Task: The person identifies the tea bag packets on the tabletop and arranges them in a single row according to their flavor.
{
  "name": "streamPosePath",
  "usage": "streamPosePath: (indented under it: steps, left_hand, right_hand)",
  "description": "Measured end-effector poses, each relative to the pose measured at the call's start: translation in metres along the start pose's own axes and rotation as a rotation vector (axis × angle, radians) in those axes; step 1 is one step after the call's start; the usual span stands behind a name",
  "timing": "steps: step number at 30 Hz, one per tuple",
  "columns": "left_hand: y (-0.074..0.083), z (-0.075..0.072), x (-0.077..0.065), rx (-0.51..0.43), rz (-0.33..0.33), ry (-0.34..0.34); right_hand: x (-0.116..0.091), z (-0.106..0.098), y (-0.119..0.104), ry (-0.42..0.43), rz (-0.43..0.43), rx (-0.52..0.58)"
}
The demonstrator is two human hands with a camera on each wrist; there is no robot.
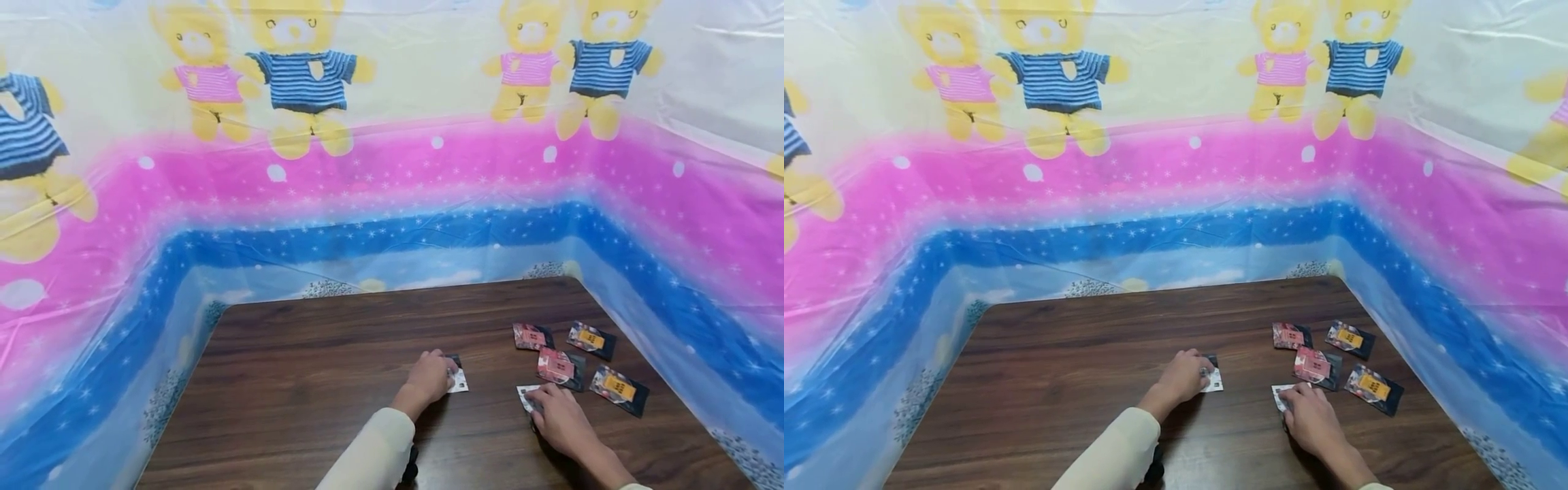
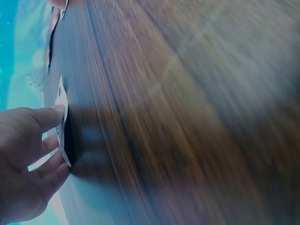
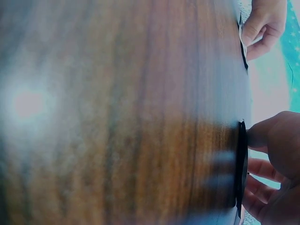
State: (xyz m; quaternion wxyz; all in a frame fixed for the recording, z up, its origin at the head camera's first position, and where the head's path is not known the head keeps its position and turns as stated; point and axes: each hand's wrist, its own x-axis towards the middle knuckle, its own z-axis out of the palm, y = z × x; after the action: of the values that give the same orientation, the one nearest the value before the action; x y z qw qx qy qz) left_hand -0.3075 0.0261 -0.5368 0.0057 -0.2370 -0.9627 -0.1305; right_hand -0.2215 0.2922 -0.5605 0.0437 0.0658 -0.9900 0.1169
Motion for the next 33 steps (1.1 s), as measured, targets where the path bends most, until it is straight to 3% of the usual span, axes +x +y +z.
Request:
streamPosePath:
  steps: [8,15,23,33]
  left_hand:
    - [-0.017,-0.006,-0.010,-0.013,0.006,0.016]
    - [-0.033,-0.008,-0.016,-0.085,0.015,0.034]
    - [-0.046,-0.014,-0.028,-0.102,0.009,0.002]
    - [-0.064,-0.020,-0.040,-0.117,0.027,0.013]
  right_hand:
    - [0.000,0.000,0.001,0.003,-0.010,-0.003]
    - [-0.001,0.002,0.005,0.052,-0.047,0.001]
    - [0.000,0.002,0.005,0.006,-0.032,0.021]
    - [0.001,0.000,0.009,-0.008,-0.014,0.085]
